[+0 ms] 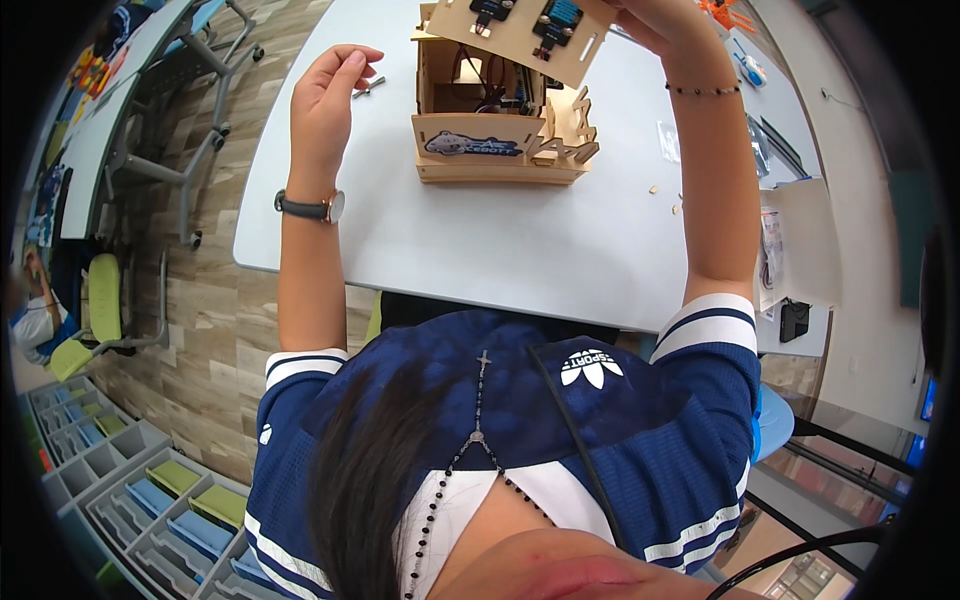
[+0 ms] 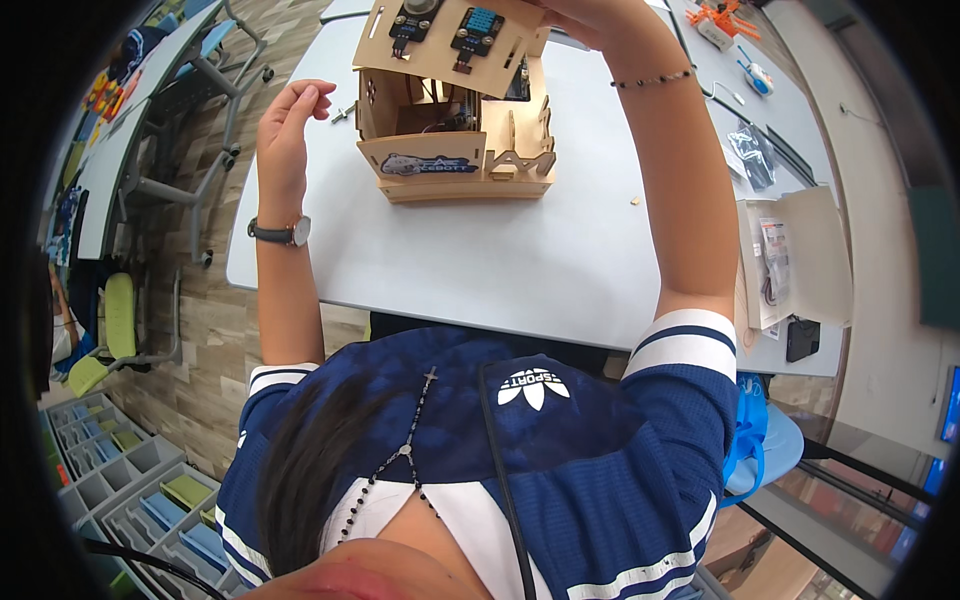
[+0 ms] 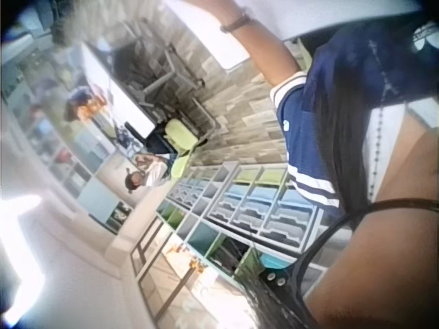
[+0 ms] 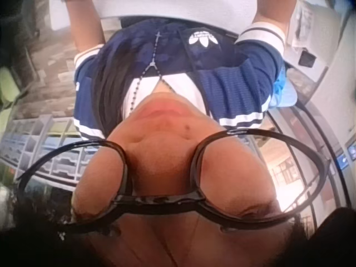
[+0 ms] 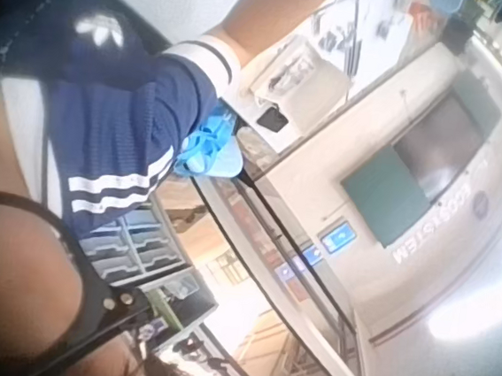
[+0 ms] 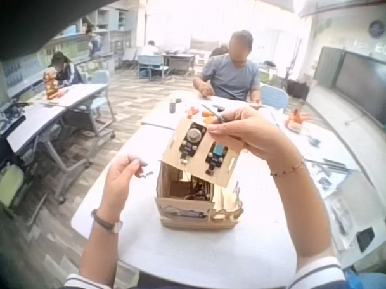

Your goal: The person assembles a small wooden electronic kit by inserting a cylindrical component, connecting wires, and using a screwdriver to secure parts. They then open a white box and remove packaged components and a small robot toy.

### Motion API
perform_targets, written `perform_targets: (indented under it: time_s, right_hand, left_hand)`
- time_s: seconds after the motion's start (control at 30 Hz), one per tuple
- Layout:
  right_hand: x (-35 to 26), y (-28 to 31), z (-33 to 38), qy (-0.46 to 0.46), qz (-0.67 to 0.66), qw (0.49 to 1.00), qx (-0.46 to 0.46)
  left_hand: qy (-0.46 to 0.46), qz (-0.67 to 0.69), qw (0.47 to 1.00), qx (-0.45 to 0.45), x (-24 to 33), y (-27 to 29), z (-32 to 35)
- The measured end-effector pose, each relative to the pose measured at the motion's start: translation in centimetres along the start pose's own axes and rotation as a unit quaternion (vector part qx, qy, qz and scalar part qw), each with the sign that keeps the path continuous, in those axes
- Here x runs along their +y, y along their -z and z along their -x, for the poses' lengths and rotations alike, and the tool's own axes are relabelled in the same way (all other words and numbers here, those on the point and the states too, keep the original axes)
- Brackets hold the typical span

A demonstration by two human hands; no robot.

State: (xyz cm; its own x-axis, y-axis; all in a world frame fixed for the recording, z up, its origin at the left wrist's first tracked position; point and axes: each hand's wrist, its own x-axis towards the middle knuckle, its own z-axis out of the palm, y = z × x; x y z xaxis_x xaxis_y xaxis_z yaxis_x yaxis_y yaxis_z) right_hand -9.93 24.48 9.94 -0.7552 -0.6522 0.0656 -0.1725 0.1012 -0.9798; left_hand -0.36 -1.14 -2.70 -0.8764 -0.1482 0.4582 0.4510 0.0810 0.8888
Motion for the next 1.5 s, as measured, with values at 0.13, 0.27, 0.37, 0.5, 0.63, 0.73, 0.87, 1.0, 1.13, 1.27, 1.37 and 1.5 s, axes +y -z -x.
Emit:
perform_targets:
  time_s: [0.13, 0.27, 0.37, 0.5, 0.63, 0.73, 0.87, 1.0, 1.13, 1.27, 1.37, 1.5]
  right_hand:
    - [-0.4, -1.2, -0.5, -0.029, 0.031, 0.998, -0.048]
    - [-1.0, -2.1, -0.9, -0.035, 0.065, 0.995, -0.060]
    - [-1.5, -2.9, -0.8, -0.016, 0.088, 0.995, -0.043]
    - [-2.6, -4.4, 0.3, 0.016, 0.190, 0.982, -0.013]
    - [-3.2, -6.8, 4.4, -0.016, 0.279, 0.959, 0.045]
    - [-0.5, -8.4, 7.8, 0.194, 0.325, 0.926, 0.011]
    - [2.6, -10.9, 11.6, 0.278, 0.376, 0.883, 0.041]
    - [5.5, -12.2, 13.1, 0.311, 0.438, 0.840, 0.071]
    - [7.2, -12.7, 13.1, 0.373, 0.524, 0.762, 0.071]
    - [8.4, -13.1, 12.9, 0.395, 0.567, 0.720, 0.068]
    - [9.2, -13.0, 13.0, 0.398, 0.574, 0.713, 0.051]
    - [9.3, -12.8, 12.9, 0.393, 0.574, 0.717, 0.038]
  left_hand:
    - [-0.022, 0.012, 0.999, -0.024, 2.1, -0.9, 1.2]
    - [-0.020, 0.029, 0.997, -0.065, 3.8, -1.9, 0.9]
    - [-0.010, 0.038, 0.995, -0.091, 3.8, -2.2, 0.5]
    - [0.003, 0.043, 0.992, -0.121, 3.4, -1.7, 0.6]
    - [-0.023, 0.043, 0.988, -0.144, 4.0, -1.2, 2.0]
    - [-0.092, -0.061, 0.983, -0.146, 4.2, -0.3, 4.1]
    - [-0.135, -0.125, 0.970, -0.160, 4.1, -0.6, 6.3]
    - [-0.177, -0.203, 0.952, -0.146, 2.7, -0.2, 7.8]
    - [-0.181, -0.256, 0.936, -0.157, 2.1, 0.2, 8.1]
    - [-0.131, -0.246, 0.948, -0.155, 1.6, 1.1, 7.6]
    - [-0.062, -0.252, 0.959, -0.112, 0.6, 2.2, 5.5]
    - [-0.030, -0.430, 0.898, -0.091, -3.9, 4.0, 0.9]
